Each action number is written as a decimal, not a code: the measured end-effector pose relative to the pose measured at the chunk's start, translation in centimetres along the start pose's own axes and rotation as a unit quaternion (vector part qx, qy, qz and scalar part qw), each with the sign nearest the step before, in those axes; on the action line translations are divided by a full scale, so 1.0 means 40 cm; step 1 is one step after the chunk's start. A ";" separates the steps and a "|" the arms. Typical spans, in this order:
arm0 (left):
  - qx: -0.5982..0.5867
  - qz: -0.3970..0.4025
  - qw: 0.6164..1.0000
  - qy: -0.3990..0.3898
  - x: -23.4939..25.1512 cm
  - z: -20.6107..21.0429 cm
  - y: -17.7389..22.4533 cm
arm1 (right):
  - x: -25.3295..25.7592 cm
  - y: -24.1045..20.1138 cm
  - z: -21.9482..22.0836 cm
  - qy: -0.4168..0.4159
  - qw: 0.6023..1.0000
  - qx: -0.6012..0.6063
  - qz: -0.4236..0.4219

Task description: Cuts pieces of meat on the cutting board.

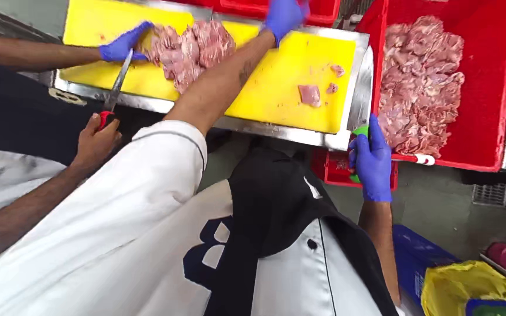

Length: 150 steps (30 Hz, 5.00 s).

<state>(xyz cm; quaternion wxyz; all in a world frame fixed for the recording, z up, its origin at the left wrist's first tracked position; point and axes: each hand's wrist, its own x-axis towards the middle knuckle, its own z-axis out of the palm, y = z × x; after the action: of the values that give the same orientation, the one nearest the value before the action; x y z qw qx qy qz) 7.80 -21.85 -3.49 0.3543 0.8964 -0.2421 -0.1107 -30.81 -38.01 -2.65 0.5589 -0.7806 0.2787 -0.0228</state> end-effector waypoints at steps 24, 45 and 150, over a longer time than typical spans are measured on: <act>0.155 0.395 0.893 -0.152 -0.361 0.113 -0.164 | -0.018 0.107 0.081 -0.161 0.966 -0.191 -0.063; -0.058 0.147 0.986 0.057 -0.450 0.209 -0.182 | 0.120 0.095 0.180 -0.265 0.955 -0.132 -0.018; -0.660 -0.049 0.741 -0.109 -0.308 0.220 0.085 | 0.114 -0.097 0.122 -0.066 0.984 0.166 -0.026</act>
<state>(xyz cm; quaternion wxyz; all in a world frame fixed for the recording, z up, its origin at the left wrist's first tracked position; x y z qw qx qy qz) -7.24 -22.80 -7.20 0.8228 0.4304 -0.1006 -0.3573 -23.68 -35.08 -2.31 0.6973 -0.6837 0.2130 -0.0324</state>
